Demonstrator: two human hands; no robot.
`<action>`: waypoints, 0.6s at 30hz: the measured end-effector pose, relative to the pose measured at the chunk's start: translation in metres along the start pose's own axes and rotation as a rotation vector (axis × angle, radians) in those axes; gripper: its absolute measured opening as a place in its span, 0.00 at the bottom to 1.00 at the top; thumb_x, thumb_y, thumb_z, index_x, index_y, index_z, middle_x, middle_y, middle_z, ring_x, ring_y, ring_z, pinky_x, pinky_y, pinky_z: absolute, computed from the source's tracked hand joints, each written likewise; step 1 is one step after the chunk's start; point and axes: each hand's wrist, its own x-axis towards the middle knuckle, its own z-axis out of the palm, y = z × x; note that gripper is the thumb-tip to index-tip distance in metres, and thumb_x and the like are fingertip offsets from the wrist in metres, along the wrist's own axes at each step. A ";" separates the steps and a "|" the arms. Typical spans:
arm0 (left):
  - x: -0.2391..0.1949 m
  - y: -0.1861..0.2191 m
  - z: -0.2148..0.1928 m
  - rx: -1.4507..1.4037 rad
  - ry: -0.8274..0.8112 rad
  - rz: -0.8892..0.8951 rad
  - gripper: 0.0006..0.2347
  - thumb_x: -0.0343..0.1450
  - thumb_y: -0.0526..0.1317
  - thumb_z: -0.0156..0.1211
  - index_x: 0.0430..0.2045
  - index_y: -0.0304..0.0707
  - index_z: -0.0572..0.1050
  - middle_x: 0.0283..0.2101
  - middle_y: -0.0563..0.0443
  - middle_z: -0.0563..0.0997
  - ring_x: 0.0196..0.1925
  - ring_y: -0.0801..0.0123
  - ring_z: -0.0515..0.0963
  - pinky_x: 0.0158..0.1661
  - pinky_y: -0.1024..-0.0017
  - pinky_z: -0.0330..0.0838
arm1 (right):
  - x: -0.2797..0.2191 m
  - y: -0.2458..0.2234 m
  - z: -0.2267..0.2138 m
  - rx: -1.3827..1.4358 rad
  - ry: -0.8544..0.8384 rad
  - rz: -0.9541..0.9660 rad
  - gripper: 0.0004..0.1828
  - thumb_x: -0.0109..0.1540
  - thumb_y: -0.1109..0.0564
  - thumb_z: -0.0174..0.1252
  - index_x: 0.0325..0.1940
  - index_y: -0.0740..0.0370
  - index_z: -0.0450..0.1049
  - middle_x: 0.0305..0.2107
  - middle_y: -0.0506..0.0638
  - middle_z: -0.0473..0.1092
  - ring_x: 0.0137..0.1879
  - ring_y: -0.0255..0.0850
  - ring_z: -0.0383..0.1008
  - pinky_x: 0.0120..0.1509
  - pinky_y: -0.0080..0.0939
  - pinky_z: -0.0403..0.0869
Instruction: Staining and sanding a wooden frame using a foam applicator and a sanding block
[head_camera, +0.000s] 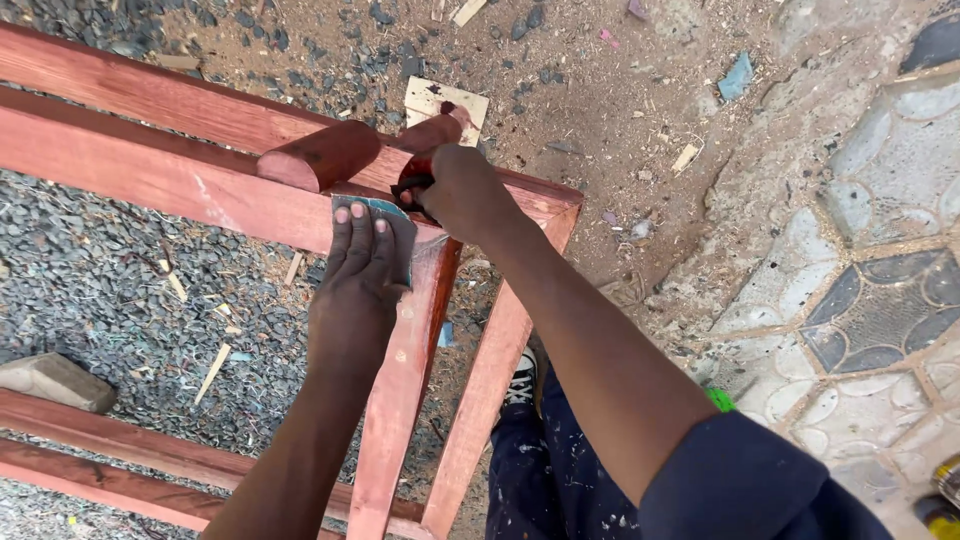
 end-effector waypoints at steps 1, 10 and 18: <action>0.001 0.000 0.000 0.007 -0.005 -0.004 0.37 0.63 0.45 0.69 0.71 0.45 0.62 0.78 0.49 0.56 0.80 0.57 0.50 0.70 0.64 0.61 | -0.007 -0.006 -0.005 -0.018 -0.011 0.001 0.14 0.58 0.53 0.64 0.43 0.63 0.83 0.30 0.62 0.78 0.42 0.63 0.81 0.42 0.57 0.78; -0.002 0.011 -0.017 -0.070 0.037 0.008 0.36 0.63 0.40 0.71 0.70 0.41 0.66 0.77 0.44 0.58 0.79 0.51 0.53 0.70 0.60 0.59 | -0.112 0.112 -0.045 0.817 0.323 0.059 0.18 0.53 0.62 0.74 0.45 0.66 0.80 0.30 0.54 0.78 0.33 0.41 0.79 0.41 0.39 0.83; -0.039 0.093 -0.042 -0.305 0.402 0.074 0.20 0.79 0.33 0.61 0.65 0.18 0.69 0.70 0.24 0.66 0.73 0.35 0.68 0.68 0.47 0.67 | -0.134 0.206 -0.074 0.599 0.533 0.459 0.25 0.56 0.62 0.68 0.58 0.58 0.76 0.49 0.54 0.79 0.60 0.44 0.78 0.70 0.42 0.73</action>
